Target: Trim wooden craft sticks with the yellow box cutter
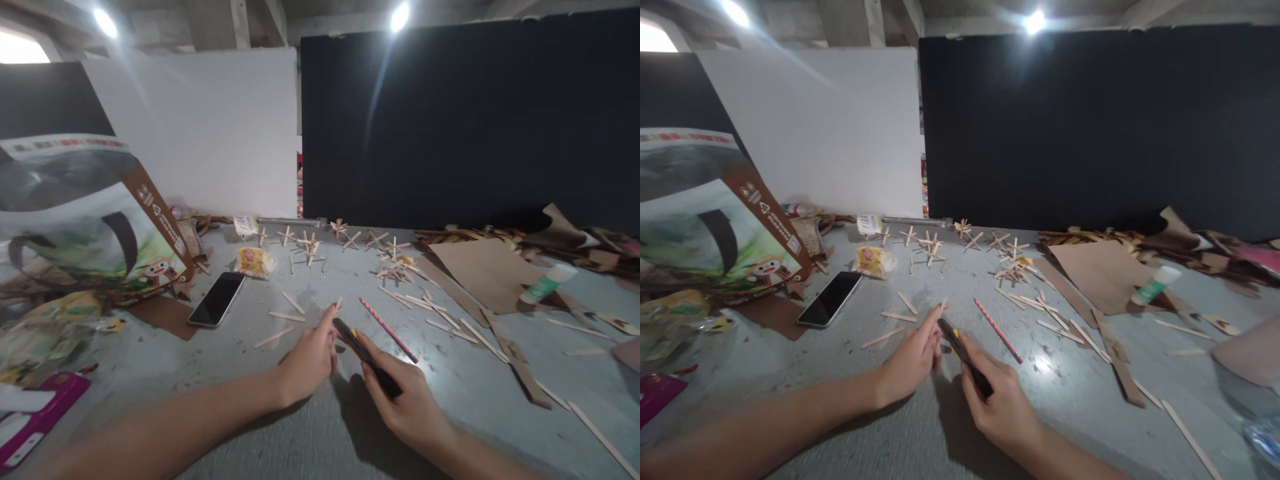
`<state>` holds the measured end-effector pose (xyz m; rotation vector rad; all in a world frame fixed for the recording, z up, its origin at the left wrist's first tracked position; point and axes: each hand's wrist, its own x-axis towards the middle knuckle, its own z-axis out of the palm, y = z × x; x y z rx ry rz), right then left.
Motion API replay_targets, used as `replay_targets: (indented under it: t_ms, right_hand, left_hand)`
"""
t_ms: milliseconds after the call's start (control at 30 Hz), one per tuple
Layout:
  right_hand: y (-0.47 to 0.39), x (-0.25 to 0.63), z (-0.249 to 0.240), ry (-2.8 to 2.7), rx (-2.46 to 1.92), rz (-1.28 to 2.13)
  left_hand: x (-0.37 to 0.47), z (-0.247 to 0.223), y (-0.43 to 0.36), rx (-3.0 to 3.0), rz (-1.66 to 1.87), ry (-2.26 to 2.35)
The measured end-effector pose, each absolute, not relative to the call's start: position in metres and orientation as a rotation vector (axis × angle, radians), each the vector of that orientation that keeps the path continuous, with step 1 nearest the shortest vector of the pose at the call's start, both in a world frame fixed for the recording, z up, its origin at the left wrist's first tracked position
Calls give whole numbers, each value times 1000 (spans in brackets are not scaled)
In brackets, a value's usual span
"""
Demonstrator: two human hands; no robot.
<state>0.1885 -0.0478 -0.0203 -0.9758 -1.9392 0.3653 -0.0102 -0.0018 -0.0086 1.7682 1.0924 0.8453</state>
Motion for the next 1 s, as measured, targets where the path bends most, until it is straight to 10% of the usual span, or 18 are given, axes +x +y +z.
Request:
replay_targets:
  t_ms: [1000]
  right_hand:
    - [-32,188,-23,-1583,-1144,697]
  left_hand:
    - [-10,-1,0,1550,1070,1017]
